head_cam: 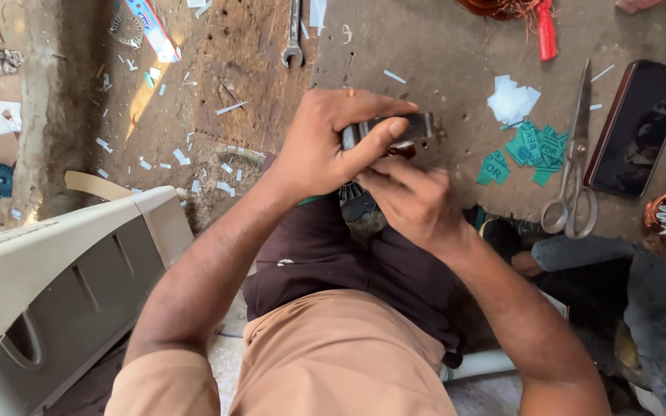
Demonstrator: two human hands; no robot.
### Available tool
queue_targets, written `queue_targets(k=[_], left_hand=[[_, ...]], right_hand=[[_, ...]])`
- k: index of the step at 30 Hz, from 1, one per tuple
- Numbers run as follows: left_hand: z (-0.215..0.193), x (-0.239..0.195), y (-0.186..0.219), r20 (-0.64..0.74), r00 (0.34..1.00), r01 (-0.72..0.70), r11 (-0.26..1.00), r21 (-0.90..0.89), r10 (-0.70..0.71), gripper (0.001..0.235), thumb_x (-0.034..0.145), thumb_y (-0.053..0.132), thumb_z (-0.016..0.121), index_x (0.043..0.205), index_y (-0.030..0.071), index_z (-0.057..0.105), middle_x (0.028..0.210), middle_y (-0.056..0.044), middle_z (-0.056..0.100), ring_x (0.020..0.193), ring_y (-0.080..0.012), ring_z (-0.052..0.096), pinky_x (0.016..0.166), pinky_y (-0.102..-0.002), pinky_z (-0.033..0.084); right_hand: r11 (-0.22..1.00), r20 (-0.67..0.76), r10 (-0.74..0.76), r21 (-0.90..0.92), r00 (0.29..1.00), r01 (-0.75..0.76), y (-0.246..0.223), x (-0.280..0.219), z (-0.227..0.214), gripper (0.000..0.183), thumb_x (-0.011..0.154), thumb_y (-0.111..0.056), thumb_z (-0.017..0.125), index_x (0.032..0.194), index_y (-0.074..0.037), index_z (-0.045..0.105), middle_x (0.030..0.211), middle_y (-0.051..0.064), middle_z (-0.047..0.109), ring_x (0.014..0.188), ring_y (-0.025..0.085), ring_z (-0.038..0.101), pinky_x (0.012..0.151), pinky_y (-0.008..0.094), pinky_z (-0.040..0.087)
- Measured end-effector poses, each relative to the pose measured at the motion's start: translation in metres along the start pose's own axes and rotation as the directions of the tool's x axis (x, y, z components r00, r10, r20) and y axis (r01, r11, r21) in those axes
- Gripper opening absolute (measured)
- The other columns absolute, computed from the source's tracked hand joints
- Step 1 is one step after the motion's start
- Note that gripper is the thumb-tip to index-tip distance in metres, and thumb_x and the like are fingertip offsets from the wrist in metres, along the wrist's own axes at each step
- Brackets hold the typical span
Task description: Assembling or repairing an electric motor stator by inserting insulation strips and copper wire coils into the slots.
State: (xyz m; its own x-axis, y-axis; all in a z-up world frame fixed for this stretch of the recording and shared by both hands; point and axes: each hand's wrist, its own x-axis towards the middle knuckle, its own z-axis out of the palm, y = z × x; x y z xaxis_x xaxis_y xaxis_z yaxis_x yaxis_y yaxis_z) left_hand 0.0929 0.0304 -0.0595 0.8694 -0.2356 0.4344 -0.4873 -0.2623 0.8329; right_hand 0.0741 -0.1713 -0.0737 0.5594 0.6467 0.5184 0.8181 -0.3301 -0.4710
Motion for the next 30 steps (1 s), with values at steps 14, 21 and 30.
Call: queue_targets(k=[14, 21, 30], left_hand=[[0.006, 0.025, 0.007, 0.102, 0.995, -0.025, 0.997, 0.079, 0.017, 0.029, 0.102, 0.034, 0.067, 0.109, 0.007, 0.078, 0.097, -0.013, 0.078, 0.089, -0.0309, 0.076, 0.08, -0.038, 0.059], [0.005, 0.031, 0.005, 0.1, 0.994, 0.029, 0.996, 0.088, -0.037, 0.031, 0.101, 0.037, 0.069, 0.106, 0.008, 0.079, 0.09, -0.012, 0.077, 0.082, -0.03, 0.076, 0.073, -0.038, 0.059], [0.005, 0.036, 0.009, 0.123, 0.992, 0.02, 0.992, 0.125, -0.036, 0.032, 0.1, 0.036, 0.069, 0.104, 0.007, 0.08, 0.082, -0.013, 0.075, 0.076, -0.0321, 0.073, 0.069, -0.039, 0.057]], right_hand=[[0.932, -0.095, 0.356, 0.108, 0.93, -0.346, -0.004, -0.014, 0.032, 0.028, 0.09, -0.01, 0.086, 0.104, 0.003, 0.066, 0.086, 0.014, 0.065, 0.065, 0.023, 0.062, 0.06, 0.038, 0.049], [0.884, -0.25, 0.46, 0.218, 0.852, -0.413, -0.018, -0.006, 0.051, 0.028, 0.091, -0.003, 0.084, 0.09, 0.0, 0.057, 0.074, 0.008, 0.055, 0.063, 0.022, 0.053, 0.062, 0.037, 0.043], [0.952, -0.181, 0.296, 0.139, 0.938, -0.273, -0.015, -0.006, 0.033, 0.015, 0.092, 0.009, 0.075, 0.104, 0.001, 0.071, 0.099, 0.014, 0.067, 0.088, 0.029, 0.072, 0.077, 0.039, 0.057]])
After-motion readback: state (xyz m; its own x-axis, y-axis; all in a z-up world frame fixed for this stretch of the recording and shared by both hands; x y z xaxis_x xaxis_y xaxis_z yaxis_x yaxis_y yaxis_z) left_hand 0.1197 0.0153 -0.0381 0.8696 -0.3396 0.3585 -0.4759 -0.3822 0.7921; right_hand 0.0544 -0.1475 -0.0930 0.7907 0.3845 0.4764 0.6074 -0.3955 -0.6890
